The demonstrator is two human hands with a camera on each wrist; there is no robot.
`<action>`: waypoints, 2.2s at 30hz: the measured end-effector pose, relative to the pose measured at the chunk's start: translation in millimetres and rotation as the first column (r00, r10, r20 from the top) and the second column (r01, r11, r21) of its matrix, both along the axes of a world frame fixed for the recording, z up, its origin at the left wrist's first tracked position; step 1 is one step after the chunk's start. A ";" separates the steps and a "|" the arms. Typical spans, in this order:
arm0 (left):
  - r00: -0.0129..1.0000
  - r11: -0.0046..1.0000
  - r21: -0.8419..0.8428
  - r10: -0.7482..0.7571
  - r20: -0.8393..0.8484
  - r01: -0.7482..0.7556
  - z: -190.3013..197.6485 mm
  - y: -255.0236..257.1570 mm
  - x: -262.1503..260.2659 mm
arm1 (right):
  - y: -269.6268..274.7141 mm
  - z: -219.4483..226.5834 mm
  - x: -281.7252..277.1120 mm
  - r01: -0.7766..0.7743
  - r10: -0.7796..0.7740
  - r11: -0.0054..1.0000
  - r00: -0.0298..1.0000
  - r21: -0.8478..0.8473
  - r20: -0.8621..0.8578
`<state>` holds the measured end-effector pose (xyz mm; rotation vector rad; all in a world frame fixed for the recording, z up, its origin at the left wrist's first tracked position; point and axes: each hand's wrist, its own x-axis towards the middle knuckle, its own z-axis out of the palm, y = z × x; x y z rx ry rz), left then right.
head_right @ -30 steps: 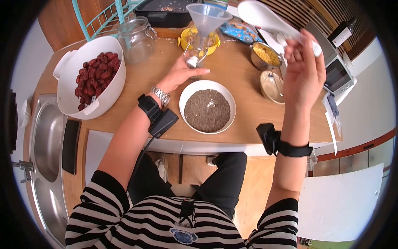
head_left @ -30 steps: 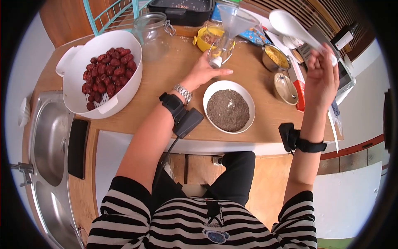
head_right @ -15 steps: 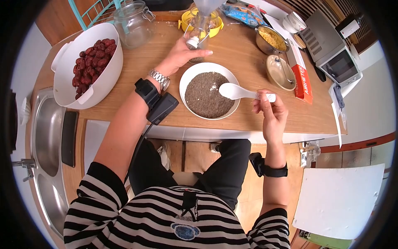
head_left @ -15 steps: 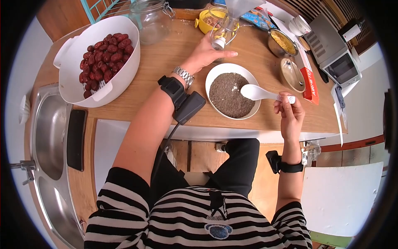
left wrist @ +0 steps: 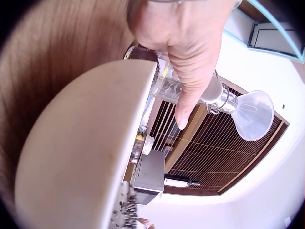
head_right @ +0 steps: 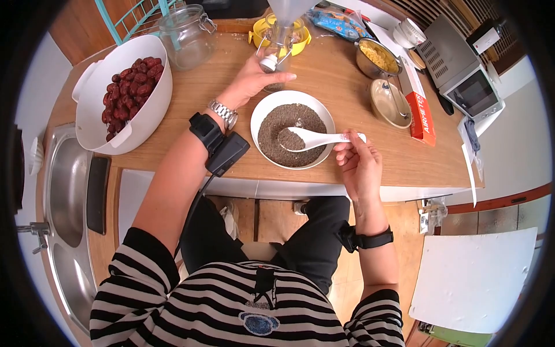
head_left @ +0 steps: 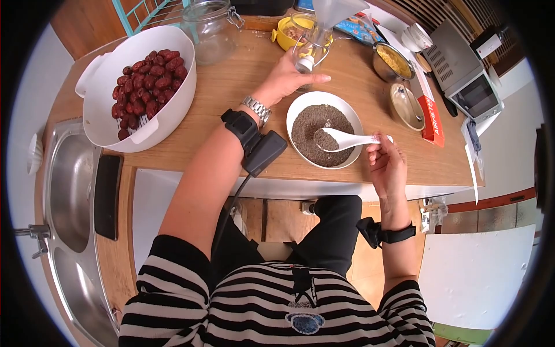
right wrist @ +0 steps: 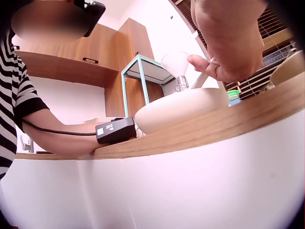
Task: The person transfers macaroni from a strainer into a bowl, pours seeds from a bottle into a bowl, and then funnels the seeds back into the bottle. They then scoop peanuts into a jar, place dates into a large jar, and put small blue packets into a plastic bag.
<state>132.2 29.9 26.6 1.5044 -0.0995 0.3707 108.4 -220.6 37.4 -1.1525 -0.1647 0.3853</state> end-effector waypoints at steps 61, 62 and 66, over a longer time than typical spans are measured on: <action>1.000 0.999 0.040 0.024 0.009 -0.024 -4.5 0.6 4.0 | 12.4 6.5 21.1 -0.168 0.212 0.954 0.964 -0.249 0.162; 1.000 0.999 0.040 0.022 0.009 -0.023 -5.2 0.7 4.3 | 10.9 5.3 21.0 -0.168 0.212 0.954 0.964 -0.249 0.162; 0.999 0.998 0.056 0.036 0.006 -0.037 -9.2 2.2 7.9 | 3.0 1.8 22.5 -0.139 0.139 0.980 0.990 -0.140 -0.014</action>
